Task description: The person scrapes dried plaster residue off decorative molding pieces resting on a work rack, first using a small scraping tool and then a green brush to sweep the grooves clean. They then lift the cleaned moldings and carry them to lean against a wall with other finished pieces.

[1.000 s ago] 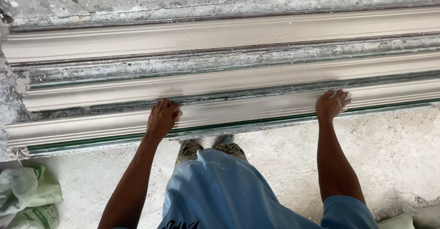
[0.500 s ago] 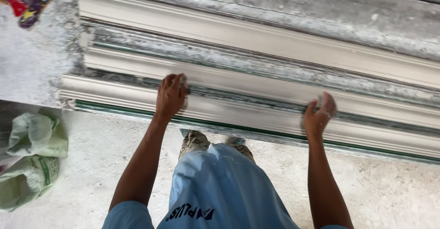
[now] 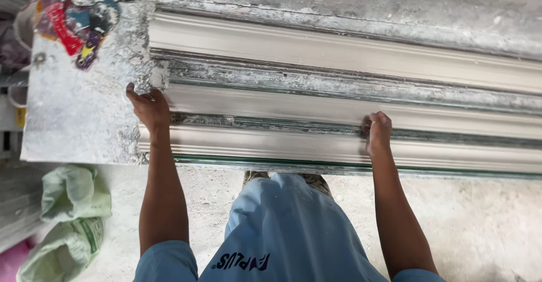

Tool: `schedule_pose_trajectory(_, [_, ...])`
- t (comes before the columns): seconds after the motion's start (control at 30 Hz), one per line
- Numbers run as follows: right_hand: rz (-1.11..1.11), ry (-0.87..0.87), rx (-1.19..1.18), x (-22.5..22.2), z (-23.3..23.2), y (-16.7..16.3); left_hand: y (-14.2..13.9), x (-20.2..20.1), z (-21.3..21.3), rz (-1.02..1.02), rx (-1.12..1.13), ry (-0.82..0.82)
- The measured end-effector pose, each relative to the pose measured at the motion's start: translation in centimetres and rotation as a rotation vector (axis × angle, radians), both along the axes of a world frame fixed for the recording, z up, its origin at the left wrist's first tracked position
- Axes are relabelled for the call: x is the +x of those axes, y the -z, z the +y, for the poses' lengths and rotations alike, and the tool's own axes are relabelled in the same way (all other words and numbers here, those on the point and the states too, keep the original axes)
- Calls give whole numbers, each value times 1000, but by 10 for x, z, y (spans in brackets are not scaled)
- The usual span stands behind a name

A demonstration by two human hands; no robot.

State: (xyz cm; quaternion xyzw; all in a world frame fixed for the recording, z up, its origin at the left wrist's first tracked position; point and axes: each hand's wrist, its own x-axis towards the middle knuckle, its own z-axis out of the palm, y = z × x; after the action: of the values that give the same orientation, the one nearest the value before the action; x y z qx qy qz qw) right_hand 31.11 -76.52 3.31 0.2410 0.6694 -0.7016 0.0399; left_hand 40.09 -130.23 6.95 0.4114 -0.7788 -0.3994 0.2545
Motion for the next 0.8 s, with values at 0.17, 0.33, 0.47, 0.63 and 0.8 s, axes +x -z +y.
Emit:
schedule_pose_trajectory(0.17, [-288,341,-126,-5,-7,-12,12,-15,-10,117,-148,109])
schedule_pose_trajectory(0.33, [-365,491,-173,-18,-12,-31,17,-11,-24,238,97,146])
schedule_pose_trajectory(0.47, [-422,572,-232,-30,-16,-44,11,1,-34,209,170,147])
schedule_pose_trajectory(0.63, [-482,598,-332,-38,-13,-53,3,8,-35,-12,258,193])
schedule_pose_trajectory(0.8, [-470,613,-458,-38,3,-65,11,-10,10,-478,-409,173])
